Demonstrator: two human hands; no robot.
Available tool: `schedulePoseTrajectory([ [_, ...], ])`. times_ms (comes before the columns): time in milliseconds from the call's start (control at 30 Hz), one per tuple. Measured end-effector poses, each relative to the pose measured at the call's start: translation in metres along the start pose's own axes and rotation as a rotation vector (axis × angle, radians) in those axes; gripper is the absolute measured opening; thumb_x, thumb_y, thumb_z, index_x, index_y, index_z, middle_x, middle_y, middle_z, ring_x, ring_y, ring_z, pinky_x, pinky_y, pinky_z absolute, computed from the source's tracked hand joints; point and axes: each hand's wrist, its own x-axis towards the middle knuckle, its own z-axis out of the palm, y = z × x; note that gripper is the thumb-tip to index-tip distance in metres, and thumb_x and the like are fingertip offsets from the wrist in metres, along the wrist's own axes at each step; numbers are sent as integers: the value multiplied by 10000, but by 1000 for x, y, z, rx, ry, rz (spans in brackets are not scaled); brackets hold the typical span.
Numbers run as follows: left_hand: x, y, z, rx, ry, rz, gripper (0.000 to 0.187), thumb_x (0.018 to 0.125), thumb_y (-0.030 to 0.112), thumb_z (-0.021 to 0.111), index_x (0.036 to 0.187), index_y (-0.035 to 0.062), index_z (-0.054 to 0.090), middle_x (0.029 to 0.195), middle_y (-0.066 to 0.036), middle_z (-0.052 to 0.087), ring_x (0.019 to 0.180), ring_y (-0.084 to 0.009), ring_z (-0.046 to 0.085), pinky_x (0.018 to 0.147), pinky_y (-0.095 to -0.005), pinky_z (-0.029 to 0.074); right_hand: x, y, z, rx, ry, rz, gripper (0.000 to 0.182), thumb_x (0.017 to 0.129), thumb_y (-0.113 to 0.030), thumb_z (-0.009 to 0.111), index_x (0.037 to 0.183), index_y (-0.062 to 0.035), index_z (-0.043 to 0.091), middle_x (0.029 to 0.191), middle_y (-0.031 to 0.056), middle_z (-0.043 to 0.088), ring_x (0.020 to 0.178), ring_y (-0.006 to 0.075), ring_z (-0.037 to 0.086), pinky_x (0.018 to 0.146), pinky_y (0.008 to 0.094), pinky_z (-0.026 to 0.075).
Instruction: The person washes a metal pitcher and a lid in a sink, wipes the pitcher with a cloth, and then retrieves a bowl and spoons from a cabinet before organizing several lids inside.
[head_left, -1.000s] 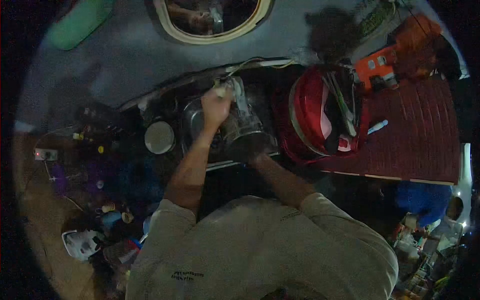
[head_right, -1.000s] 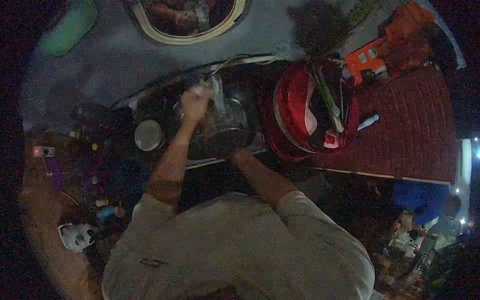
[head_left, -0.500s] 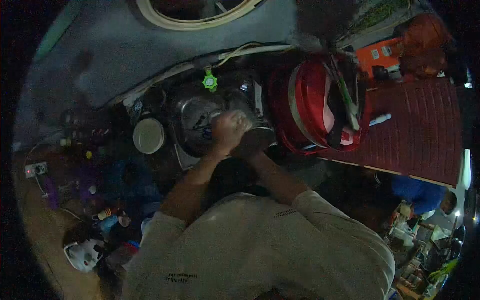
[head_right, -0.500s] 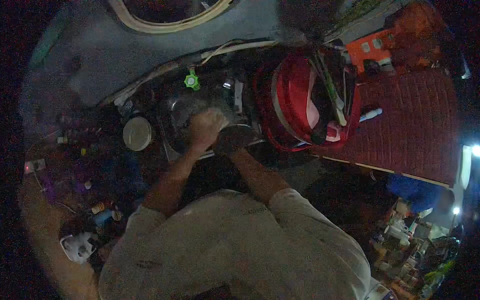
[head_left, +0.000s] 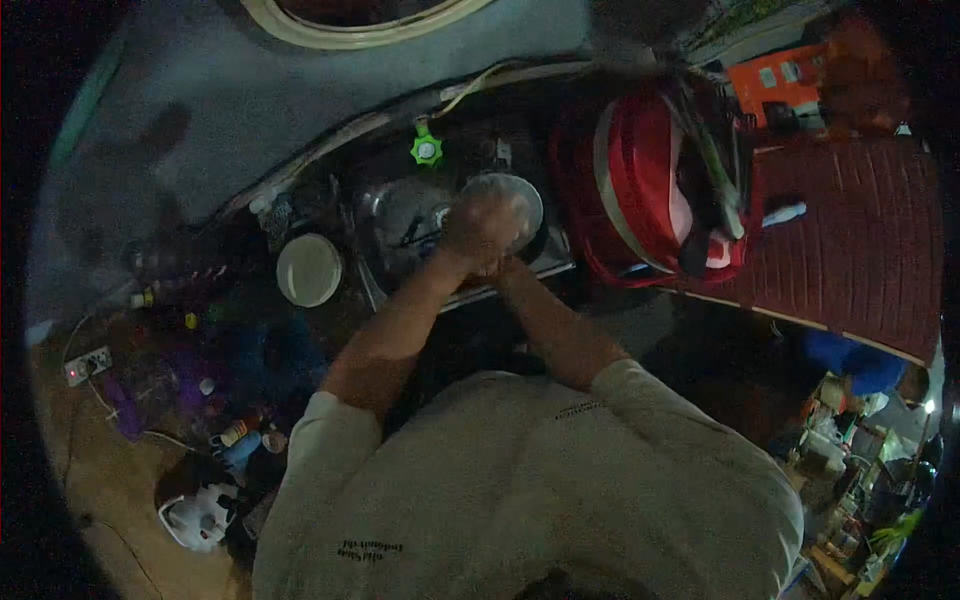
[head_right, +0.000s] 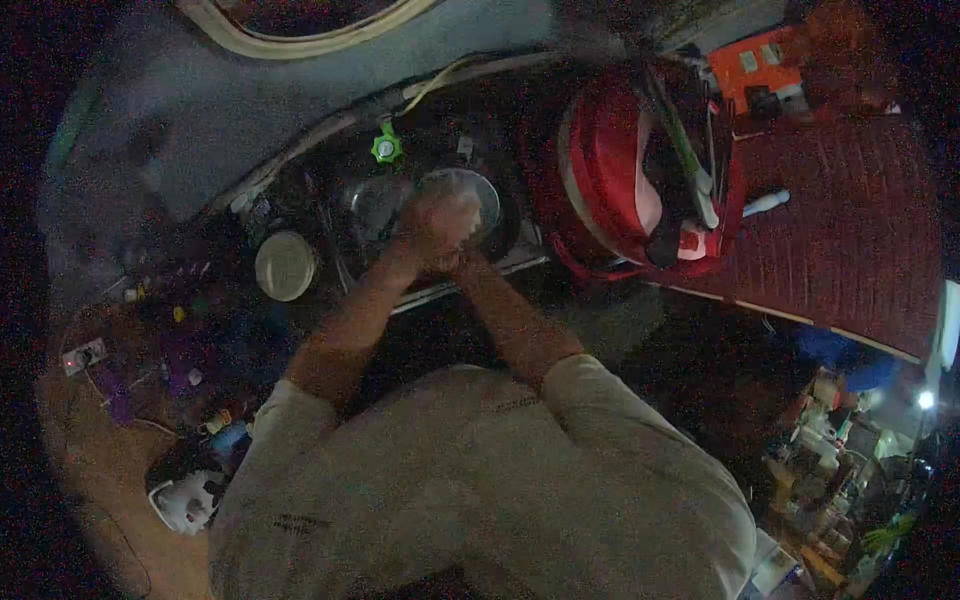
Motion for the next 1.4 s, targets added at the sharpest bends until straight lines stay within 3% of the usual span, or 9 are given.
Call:
schedulePoseTrajectory([
  [100,19,-2,-1,45,-238,-291,161,759,172,665,907,112,691,1016,-66,668,923,-263,652,797,-447,554,-8,6,-8,15,-21,29,477,944,-428,553,1259,-70,528,1083,140,622,967,298,624,801,488,530],
  [300,-51,5,-16,-131,-72,53,343,767,279,715,1053,92,691,1000,-113,688,941,-329,682,794,-451,566,12,-9,-1,-7,-27,-26,481,940,-422,565,1258,-63,526,1088,143,622,973,296,623,806,485,529],
  [367,-73,5,-13,-307,51,-497,457,726,253,781,1133,74,673,992,-126,689,935,-343,684,804,-426,570,18,-13,11,-29,-14,-54,482,939,-420,569,1257,-61,525,1090,144,622,976,296,623,807,484,529],
  [600,-20,9,-27,-207,179,-710,300,759,107,759,1027,21,656,929,-140,682,803,-288,679,706,-390,550,5,-12,14,12,-20,-58,486,934,-414,582,1256,-54,522,1097,147,622,983,294,623,813,480,528],
  [700,-39,8,-36,-366,449,-1179,150,839,103,680,961,19,658,913,-144,679,788,-255,663,683,-392,527,-8,-7,-5,85,-45,-26,488,932,-411,588,1255,-51,521,1100,148,622,986,293,623,815,478,528],
  [933,-123,-23,32,-443,430,-722,159,846,137,682,962,28,674,964,-144,683,874,-294,659,774,-424,529,-19,-3,-39,199,-65,12,494,928,-404,602,1254,-44,517,1106,152,622,994,292,622,821,475,527],
  [1133,-149,-36,58,79,-180,-843,175,872,176,659,996,57,692,956,-151,662,854,-303,645,763,-416,522,-32,-3,-35,259,-79,8,499,924,-398,614,1253,-37,515,1112,154,622,1001,290,622,825,472,527],
  [1233,-152,-29,69,-557,609,-828,163,890,210,645,923,55,683,827,-112,650,747,-277,630,719,-429,506,-31,-2,-38,252,-81,8,501,922,-396,619,1252,-34,513,1115,156,622,1004,289,622,828,470,527],
  [1400,-135,-51,79,242,4,-969,169,916,234,617,861,84,672,684,-65,613,624,-240,573,575,-401,466,-37,-3,-57,250,-86,14,506,918,-391,629,1252,-29,511,1120,158,622,1009,288,622,831,468,526],
])
